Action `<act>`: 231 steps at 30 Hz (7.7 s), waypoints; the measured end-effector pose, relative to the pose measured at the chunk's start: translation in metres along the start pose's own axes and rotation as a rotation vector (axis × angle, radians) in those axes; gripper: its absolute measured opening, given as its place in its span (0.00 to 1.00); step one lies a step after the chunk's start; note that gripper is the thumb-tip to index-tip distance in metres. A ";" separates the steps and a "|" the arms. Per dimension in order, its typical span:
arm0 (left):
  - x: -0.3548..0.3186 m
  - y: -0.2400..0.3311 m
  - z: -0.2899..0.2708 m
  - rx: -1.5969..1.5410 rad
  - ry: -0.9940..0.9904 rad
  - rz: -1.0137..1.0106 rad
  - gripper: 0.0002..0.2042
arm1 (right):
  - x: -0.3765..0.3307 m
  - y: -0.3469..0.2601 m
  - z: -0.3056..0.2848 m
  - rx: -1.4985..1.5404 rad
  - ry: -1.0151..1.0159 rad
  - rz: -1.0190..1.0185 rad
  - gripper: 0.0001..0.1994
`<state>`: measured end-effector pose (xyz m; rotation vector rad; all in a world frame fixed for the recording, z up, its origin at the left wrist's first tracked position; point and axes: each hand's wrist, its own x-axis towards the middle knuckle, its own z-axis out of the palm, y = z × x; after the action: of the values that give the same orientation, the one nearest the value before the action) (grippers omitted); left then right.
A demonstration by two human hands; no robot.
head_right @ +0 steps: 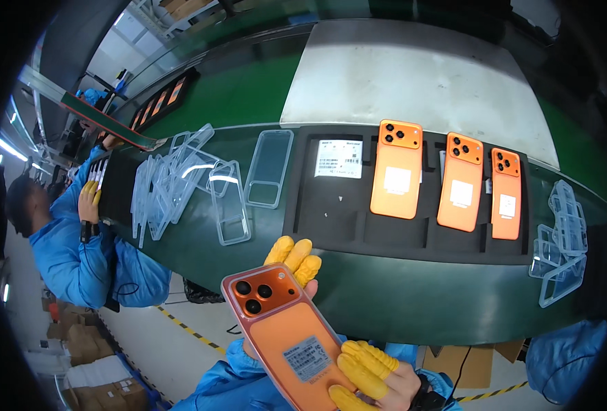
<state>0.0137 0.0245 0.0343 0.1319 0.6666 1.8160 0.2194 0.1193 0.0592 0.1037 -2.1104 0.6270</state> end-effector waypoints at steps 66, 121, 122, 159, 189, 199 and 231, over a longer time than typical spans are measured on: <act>0.016 -0.030 0.002 0.761 -0.315 0.305 0.30 | -0.042 0.032 0.077 1.539 0.439 1.058 0.17; 0.050 -0.006 0.016 0.343 0.125 0.575 0.27 | -0.026 0.038 0.052 -0.137 0.412 0.499 0.07; 0.049 -0.007 0.016 0.350 0.127 0.577 0.27 | -0.031 0.038 0.052 -0.119 0.405 0.525 0.07; 0.134 0.042 0.023 1.994 0.234 0.341 0.31 | -0.067 0.079 -0.108 -0.838 0.287 0.684 0.10; 0.035 -0.004 0.019 1.007 -0.071 0.032 0.14 | 0.015 0.033 -0.002 -0.789 -0.387 -0.137 0.23; -0.011 -0.011 -0.039 1.058 0.254 -0.023 0.11 | 0.034 0.059 0.014 -0.217 -0.498 0.008 0.17; -0.003 0.002 -0.035 1.874 -0.177 0.481 0.45 | 0.059 0.205 0.032 -0.261 0.334 1.210 0.23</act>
<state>-0.0009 0.0089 0.0069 1.7307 2.0859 0.9293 0.0990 0.2910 0.0096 -1.4017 -1.7267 0.9313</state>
